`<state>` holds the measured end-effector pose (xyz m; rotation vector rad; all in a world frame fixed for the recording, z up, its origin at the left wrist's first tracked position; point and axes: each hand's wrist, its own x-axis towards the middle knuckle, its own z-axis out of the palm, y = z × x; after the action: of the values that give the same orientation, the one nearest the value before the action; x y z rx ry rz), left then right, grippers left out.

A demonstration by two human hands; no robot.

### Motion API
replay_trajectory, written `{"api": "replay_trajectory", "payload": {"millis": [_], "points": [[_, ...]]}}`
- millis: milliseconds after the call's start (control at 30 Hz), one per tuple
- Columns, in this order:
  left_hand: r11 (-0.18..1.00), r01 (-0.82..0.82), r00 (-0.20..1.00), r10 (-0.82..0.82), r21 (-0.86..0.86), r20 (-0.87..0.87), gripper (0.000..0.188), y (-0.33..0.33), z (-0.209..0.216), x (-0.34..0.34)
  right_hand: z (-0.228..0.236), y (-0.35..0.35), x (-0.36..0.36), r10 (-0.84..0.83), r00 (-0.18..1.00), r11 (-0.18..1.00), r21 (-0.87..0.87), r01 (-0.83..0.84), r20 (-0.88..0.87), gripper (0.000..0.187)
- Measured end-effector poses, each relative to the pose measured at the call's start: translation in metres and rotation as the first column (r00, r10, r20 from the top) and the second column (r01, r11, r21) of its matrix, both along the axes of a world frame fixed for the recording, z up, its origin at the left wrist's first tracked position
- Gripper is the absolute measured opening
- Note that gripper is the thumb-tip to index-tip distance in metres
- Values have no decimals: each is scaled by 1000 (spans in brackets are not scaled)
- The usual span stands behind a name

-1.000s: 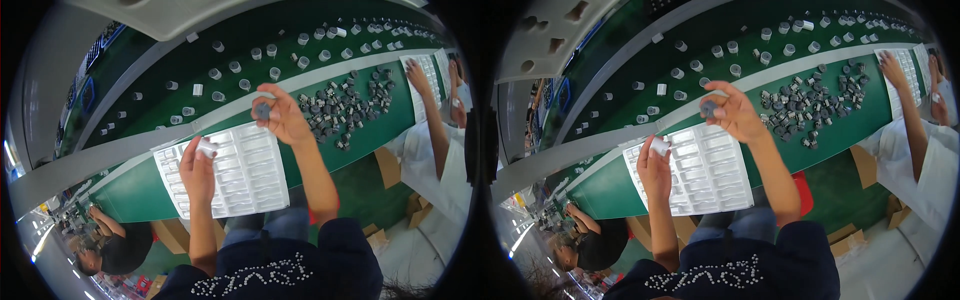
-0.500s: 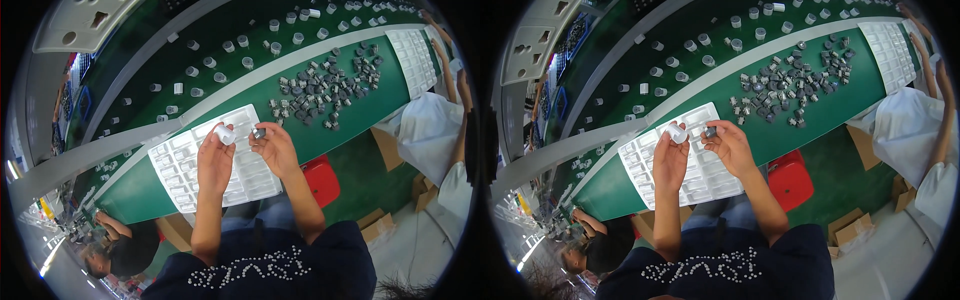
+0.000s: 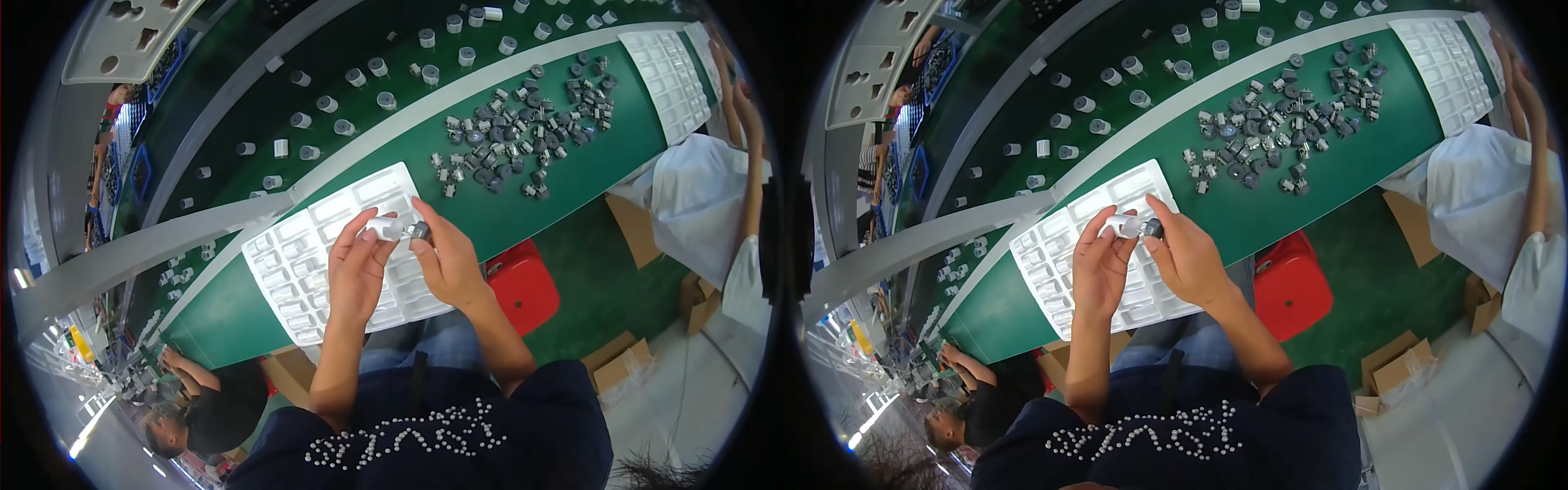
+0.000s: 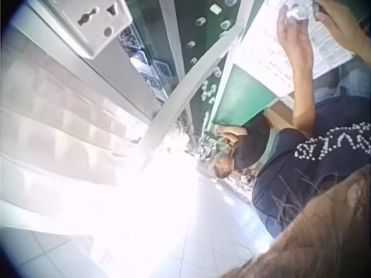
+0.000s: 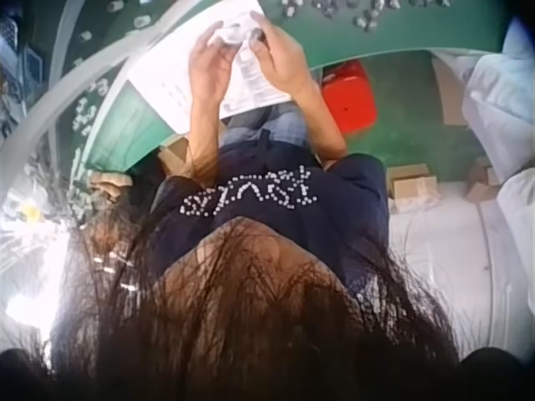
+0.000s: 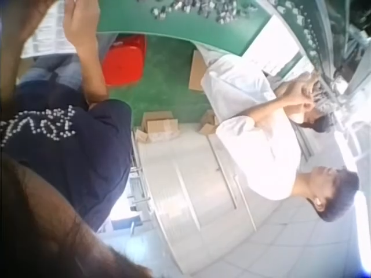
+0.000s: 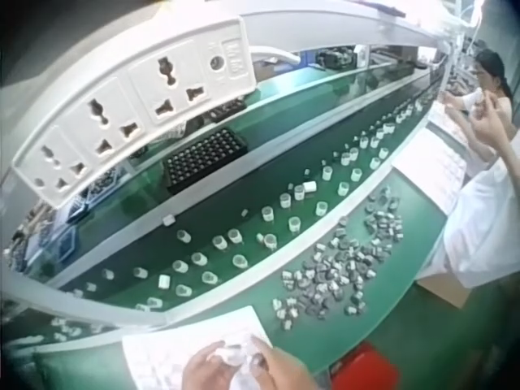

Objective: The person packs small electronic motor components by hand into white plastic sorting trays on a production line.

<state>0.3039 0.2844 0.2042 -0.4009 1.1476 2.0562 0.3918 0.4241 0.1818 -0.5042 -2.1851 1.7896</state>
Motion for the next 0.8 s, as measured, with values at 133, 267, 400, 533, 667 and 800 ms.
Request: {"api": "replay_trajectory", "payload": {"millis": [133, 267, 400, 533, 667, 800], "points": [[998, 33, 999, -35, -58, -33, 31, -2, -3, 9, -7, -4, -7, 102, 993, 985, 144, -93, -56, 49], [987, 62, 997, -67, -145, -30, 30, -10, -7, 8, -10, -3, -3, 220, 975, 966, 143, -217, -8, 52], [971, 145, 989, -148, -191, 1, 34, -16, -5, 4, -7, 2, -5, 323, 943, 920, 206, -332, 77, 56], [911, 293, 932, -339, -290, -125, 39, -18, -9, 5, -16, 0, -7, 381, 923, 879, 286, -382, 61, 63], [863, 416, 901, -434, -287, 2, 45, -32, -27, 3, -23, -10, -10, 401, 915, 881, 255, -398, 43, 56], [934, 304, 946, -320, -190, -59, 40, -41, -43, 0, -34, -22, -20, 416, 904, 887, 177, -427, 94, 52]]}}
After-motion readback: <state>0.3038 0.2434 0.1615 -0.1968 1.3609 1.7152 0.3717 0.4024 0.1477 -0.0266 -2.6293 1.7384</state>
